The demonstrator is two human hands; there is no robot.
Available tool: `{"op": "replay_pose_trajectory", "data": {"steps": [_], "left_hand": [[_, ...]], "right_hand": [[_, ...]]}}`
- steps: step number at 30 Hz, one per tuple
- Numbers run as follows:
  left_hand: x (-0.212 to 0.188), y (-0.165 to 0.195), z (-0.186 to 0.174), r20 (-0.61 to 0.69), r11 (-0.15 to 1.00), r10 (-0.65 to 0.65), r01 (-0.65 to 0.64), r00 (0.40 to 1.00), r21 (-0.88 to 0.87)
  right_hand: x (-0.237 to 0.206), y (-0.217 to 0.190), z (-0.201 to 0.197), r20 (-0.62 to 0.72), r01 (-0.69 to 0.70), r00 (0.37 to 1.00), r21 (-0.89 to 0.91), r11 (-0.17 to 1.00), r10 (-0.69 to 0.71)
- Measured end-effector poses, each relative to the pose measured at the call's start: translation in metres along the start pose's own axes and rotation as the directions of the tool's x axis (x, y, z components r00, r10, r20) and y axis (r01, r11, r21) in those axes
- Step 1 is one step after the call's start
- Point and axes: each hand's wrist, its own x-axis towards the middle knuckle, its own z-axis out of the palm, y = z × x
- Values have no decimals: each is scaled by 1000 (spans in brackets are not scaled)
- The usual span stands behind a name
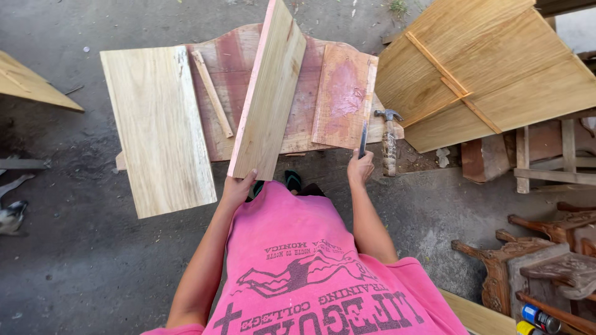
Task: The person holds a long wooden board with pink filler on one edge and scrapes the pink material off along the edge using a small knife. They reposition the board repeatedly to scrape different sections, then set the board down and pick up another wooden board from the work surface.
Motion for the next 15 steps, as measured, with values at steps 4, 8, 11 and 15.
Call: {"op": "replay_pose_trajectory", "data": {"steps": [4, 8, 11, 15], "left_hand": [[-5, -4, 4, 19, 992, 124, -123, 992, -38], [-11, -1, 6, 30, 971, 131, -135, 991, 195], [-10, 4, 11, 43, 958, 81, -90, 996, 270], [-6, 7, 14, 56, 960, 132, -142, 990, 240]], "right_hand": [[1, 1, -5, -62, 80, 995, 56, 995, -77], [5, -6, -5, -85, 39, 996, 14, 999, -38], [9, -15, -9, -101, -48, 994, 27, 998, 51], [10, -16, -11, -195, 41, 981, 258, 965, 10]]}}
